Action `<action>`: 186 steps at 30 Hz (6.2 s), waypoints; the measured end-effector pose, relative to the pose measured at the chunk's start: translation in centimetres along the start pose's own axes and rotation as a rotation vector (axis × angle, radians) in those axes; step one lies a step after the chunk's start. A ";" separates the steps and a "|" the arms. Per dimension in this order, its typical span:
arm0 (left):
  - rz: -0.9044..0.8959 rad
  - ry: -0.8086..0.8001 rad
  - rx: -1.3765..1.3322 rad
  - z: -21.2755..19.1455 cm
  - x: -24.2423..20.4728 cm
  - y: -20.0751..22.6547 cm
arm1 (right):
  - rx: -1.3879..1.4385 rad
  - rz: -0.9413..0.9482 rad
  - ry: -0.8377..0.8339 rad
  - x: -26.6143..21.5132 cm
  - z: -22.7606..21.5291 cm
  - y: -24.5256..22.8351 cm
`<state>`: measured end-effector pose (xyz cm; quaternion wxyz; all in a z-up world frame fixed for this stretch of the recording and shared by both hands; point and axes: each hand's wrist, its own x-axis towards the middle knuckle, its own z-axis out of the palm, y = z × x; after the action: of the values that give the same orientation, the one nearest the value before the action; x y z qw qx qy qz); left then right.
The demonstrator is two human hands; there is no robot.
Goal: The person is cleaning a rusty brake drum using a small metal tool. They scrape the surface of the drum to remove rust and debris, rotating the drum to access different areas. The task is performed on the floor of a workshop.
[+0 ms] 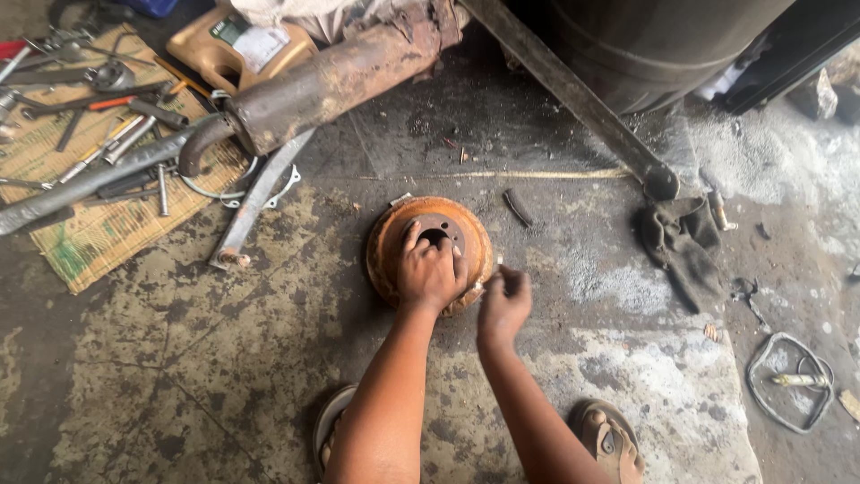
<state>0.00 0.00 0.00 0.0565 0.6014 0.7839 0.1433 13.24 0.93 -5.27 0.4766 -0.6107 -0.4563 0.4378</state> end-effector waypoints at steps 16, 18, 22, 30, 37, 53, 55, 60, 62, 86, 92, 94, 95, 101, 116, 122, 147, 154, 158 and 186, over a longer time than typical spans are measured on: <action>-0.004 -0.151 0.048 -1.4 -0.2 1.0 | 0.530 0.087 0.057 9.5 -1.9 -8.0; -0.050 -0.174 0.103 -1.0 -0.6 1.4 | 0.482 0.048 0.043 10.4 -2.0 -9.5; -0.324 -0.244 0.148 -0.9 -2.0 2.9 | 0.518 0.083 0.079 12.6 -3.8 -11.5; -0.451 -0.514 0.037 -4.8 -2.6 2.8 | 0.401 0.243 -0.080 9.9 -5.5 -10.2; -0.052 -0.074 0.072 -3.5 -6.0 -0.5 | 0.039 0.338 -0.325 3.6 -3.7 -0.7; -0.507 -0.063 -0.027 -1.0 -3.3 3.9 | -0.086 0.155 -0.352 2.9 -3.1 5.6; -0.549 -0.054 -0.049 -0.7 -2.4 4.2 | -0.053 0.120 -0.353 3.1 -3.0 4.4; -0.227 -0.117 0.066 -1.4 -3.2 1.6 | -0.109 -0.038 -0.456 2.8 -3.3 1.3; -0.101 -0.070 0.096 -2.0 -4.2 0.5 | -0.283 -0.176 -0.452 2.0 -2.9 0.4; 0.003 0.178 0.100 -0.1 -4.4 0.0 | -0.308 -0.233 -0.621 5.7 -1.2 0.4; -0.031 0.106 0.150 -0.4 -4.7 0.1 | -0.330 -0.295 -0.653 6.4 -1.0 1.0; -0.026 0.074 0.137 0.0 -4.7 0.8 | -0.352 -0.326 -0.693 6.8 -2.3 1.1; -0.022 0.097 0.142 -0.3 -4.6 0.6 | -0.351 -0.347 -0.719 6.8 -2.3 0.8; 0.009 0.223 0.159 -0.1 -4.2 -0.1 | -0.408 -0.376 -0.727 6.8 -1.6 -0.8; 0.047 0.245 0.055 0.8 -4.7 -0.1 | -0.479 -0.461 -0.599 4.7 -2.1 -1.6; 0.072 0.372 0.174 -0.2 -3.6 -0.7 | -0.689 -0.355 -0.668 5.4 -1.4 -3.4; 0.012 0.134 0.079 0.4 -4.8 -0.1 | -0.622 -0.415 -0.665 6.9 0.3 -2.0; 0.076 0.254 0.139 1.9 -4.9 -1.8 | -0.566 -0.456 -0.719 7.6 1.5 -2.4; 0.055 0.108 0.204 2.5 -4.6 -0.8 | -0.668 -0.499 -0.722 8.7 0.3 -2.4; -0.013 0.049 -0.003 -0.5 -4.5 -0.7 | -0.385 -0.168 -0.551 2.4 -2.6 1.0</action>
<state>0.41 -4.52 -0.11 0.0393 0.5926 0.7887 0.1589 16.42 2.68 -6.11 0.2460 -0.5086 -0.6907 0.4514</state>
